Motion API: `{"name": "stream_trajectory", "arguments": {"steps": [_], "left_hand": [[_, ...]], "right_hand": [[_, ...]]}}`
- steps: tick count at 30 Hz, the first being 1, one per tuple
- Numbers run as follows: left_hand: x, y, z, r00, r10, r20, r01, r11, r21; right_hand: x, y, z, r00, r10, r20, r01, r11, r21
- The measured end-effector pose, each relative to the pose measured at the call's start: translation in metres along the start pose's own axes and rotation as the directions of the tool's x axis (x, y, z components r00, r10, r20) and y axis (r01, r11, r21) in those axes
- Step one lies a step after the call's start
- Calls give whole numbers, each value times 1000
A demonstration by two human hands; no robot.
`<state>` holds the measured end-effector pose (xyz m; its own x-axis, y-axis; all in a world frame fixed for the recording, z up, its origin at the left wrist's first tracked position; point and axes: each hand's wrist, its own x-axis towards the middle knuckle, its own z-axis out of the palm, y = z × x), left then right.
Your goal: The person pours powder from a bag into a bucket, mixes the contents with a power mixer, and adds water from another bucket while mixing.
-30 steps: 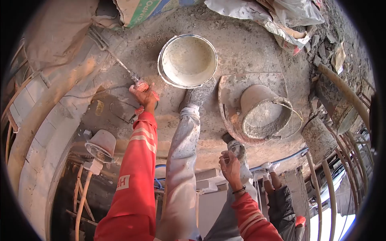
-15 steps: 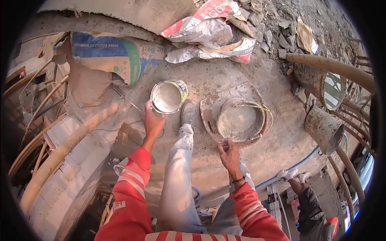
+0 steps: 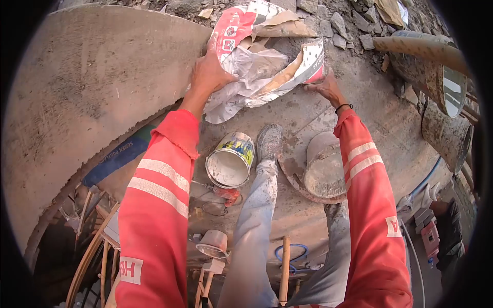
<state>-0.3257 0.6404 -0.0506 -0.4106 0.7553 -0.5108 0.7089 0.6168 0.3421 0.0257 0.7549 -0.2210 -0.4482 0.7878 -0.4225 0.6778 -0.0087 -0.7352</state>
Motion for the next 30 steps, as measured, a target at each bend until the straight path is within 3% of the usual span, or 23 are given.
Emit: {"name": "stream_trajectory", "arguments": {"steps": [1,3,6,7,10,12,14,16,20,22,24,26,29,30], "left_hand": [[8,-8,8,996,45,-72,-47,999,-22],[22,-20,26,998,43,-45,-44,999,-22],[30,-17,24,997,74,-29,-77,986,-147],[30,-11,17,996,83,-32,-88,974,-209],[25,15,-12,979,133,-157,-196,836,-513],[28,27,-46,961,203,-190,-278,717,-640],[15,59,-83,978,172,-121,-205,640,-741],[-6,88,-112,986,163,-37,-124,569,-813],[-64,101,-178,973,112,202,75,673,-736],[-110,128,-201,966,81,245,137,642,-754],[-173,154,-219,949,7,314,256,565,-785],[-217,178,-219,917,-59,394,352,584,-732],[-251,175,-205,863,-158,480,486,524,-700],[-264,177,-198,839,-193,509,532,489,-691]], "right_hand": [[9,-11,3,1000,-28,3,28,996,88],[31,-5,20,915,-356,-188,343,934,-97],[33,29,38,964,-3,-265,-2,1000,-17],[25,4,24,987,13,-159,0,996,85],[28,1,20,962,144,-231,-113,983,142],[24,1,21,950,143,-279,-94,978,184],[11,-15,16,931,149,-334,-77,973,217],[-17,-48,-9,918,252,-307,-162,943,291],[-116,-109,-58,912,362,-193,-278,892,357],[-182,-129,-72,871,473,-135,-392,833,391],[-279,-139,-73,855,493,-164,-319,747,583],[-353,-158,-90,805,591,-53,-318,505,803],[-413,-149,-101,772,630,84,-369,337,866],[-439,-140,-107,736,657,162,-362,180,914]]}}
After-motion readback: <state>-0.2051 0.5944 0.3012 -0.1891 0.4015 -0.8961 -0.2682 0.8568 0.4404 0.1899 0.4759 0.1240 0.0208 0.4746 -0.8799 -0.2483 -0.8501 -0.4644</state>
